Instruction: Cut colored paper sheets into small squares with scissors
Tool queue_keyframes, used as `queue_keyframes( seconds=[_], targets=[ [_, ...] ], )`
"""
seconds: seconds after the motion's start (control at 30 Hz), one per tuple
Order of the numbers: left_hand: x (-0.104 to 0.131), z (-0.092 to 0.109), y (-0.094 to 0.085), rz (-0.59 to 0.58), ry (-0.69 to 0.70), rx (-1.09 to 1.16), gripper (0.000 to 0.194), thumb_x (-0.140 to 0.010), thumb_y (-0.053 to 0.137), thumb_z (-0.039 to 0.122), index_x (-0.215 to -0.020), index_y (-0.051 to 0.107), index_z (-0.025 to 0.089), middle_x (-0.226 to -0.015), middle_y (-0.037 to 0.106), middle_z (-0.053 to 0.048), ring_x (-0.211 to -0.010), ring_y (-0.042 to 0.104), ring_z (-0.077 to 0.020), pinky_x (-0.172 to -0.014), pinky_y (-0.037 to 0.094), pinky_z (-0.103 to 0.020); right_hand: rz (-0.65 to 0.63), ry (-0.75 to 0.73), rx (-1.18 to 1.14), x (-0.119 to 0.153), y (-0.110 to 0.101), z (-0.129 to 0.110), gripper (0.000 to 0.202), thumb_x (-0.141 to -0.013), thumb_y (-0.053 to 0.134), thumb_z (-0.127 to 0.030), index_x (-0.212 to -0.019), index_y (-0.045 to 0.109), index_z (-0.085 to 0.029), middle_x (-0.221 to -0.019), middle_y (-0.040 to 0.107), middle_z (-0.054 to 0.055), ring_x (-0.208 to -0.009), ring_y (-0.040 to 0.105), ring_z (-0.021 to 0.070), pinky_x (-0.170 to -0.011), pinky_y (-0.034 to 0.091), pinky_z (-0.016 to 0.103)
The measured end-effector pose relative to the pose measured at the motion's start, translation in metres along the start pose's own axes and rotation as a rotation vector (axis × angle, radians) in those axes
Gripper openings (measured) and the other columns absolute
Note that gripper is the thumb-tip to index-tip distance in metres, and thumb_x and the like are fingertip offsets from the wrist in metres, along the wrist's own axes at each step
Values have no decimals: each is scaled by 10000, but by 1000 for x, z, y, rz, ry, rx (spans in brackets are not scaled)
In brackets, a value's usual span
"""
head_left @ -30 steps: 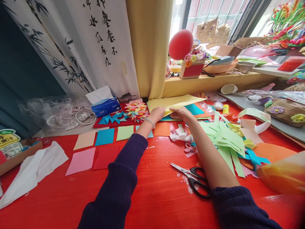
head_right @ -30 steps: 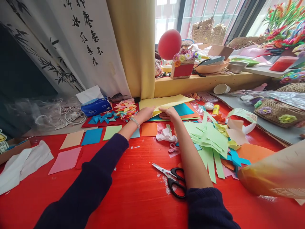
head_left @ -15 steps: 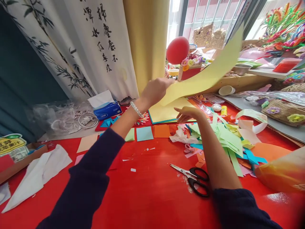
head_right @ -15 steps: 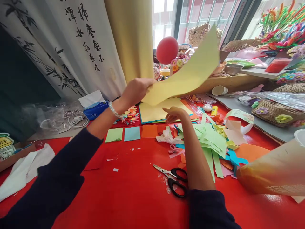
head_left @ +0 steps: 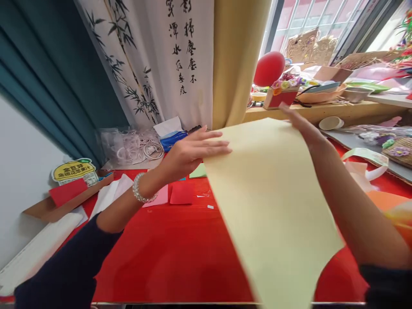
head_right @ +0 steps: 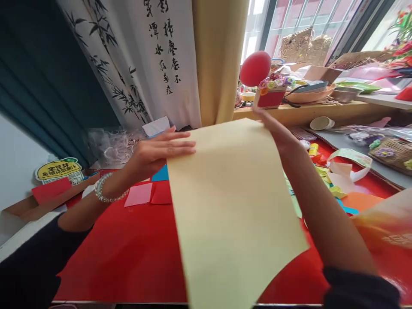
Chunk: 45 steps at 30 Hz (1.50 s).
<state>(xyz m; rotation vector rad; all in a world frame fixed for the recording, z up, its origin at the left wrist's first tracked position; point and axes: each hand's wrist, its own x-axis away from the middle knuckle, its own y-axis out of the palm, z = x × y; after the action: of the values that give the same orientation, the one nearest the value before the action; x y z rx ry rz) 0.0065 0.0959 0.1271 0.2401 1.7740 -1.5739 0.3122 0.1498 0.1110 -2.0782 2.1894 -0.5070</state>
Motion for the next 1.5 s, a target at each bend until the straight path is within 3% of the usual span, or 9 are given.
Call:
queue_keyframes(
  seconds=[0.1,0.17,0.4,0.57,0.7,0.93,1.07,1.3,1.5],
  targets=[
    [47,1,11,-33,-4,88,390,-896,441,112,-1241,532,270,-1244,598,4,-1294,397,-153,-1110,301,-429,-305,85,-118,32,13,11,239,-755,652,-192,-983,625,-127,-855,676,125,-727,650,230,-629,548,326],
    [80,6,28,-59,31,130,388,-890,442,102,-1249,530,219,-1241,600,-36,-1297,395,-190,-1082,342,-448,-461,143,-82,57,24,28,353,-740,677,-260,-1060,592,-139,-964,667,118,-864,649,238,-732,546,319],
    [149,26,83,-349,50,1,376,-929,340,96,-1222,548,208,-1262,583,-42,-1214,497,-193,-1039,398,-423,-221,-153,348,126,46,100,429,-861,430,-530,-1093,591,-207,-1079,648,81,-1003,614,259,-830,517,362],
    [153,27,84,-393,63,-47,394,-917,340,74,-1241,526,200,-1279,569,-57,-1225,486,-193,-1050,383,-437,-185,-347,660,148,38,145,499,-938,283,-452,-1401,314,-269,-1361,480,59,-1249,447,242,-996,414,426],
    [151,34,84,-425,49,-77,465,-887,301,7,-1283,485,167,-1311,538,-89,-1271,431,-189,-1073,351,-436,-107,-443,936,155,27,179,534,-944,282,-421,-1445,225,-244,-1474,318,36,-1367,245,243,-1101,258,474],
    [139,38,96,-482,-19,-160,528,-853,309,10,-1346,418,166,-1395,442,-99,-1323,347,-223,-1095,295,-459,141,-409,1041,151,-7,208,506,-958,250,-331,-1430,261,-150,-1429,383,123,-1333,320,258,-1081,304,469],
    [131,30,101,-511,-49,-148,566,-829,295,-13,-1344,424,181,-1407,430,-86,-1330,337,-209,-1099,283,-454,194,-561,993,162,-5,209,485,-952,297,-273,-1421,284,-153,-1412,405,135,-1330,326,254,-1092,286,477],
    [128,31,98,-443,-53,-208,591,-822,301,-15,-1398,314,117,-1447,353,-126,-1364,259,-224,-1107,262,-465,-197,-801,1025,205,46,189,554,-919,424,-336,-1440,244,-279,-1452,349,20,-1344,299,225,-1087,307,473],
    [132,67,83,-428,306,-17,416,-879,406,140,-1289,471,136,-1329,516,-121,-1263,437,-236,-1054,382,-407,-218,-738,1093,201,60,185,535,-931,378,-386,-1438,254,-265,-1478,273,7,-1361,252,230,-1074,322,481]
  ],
)
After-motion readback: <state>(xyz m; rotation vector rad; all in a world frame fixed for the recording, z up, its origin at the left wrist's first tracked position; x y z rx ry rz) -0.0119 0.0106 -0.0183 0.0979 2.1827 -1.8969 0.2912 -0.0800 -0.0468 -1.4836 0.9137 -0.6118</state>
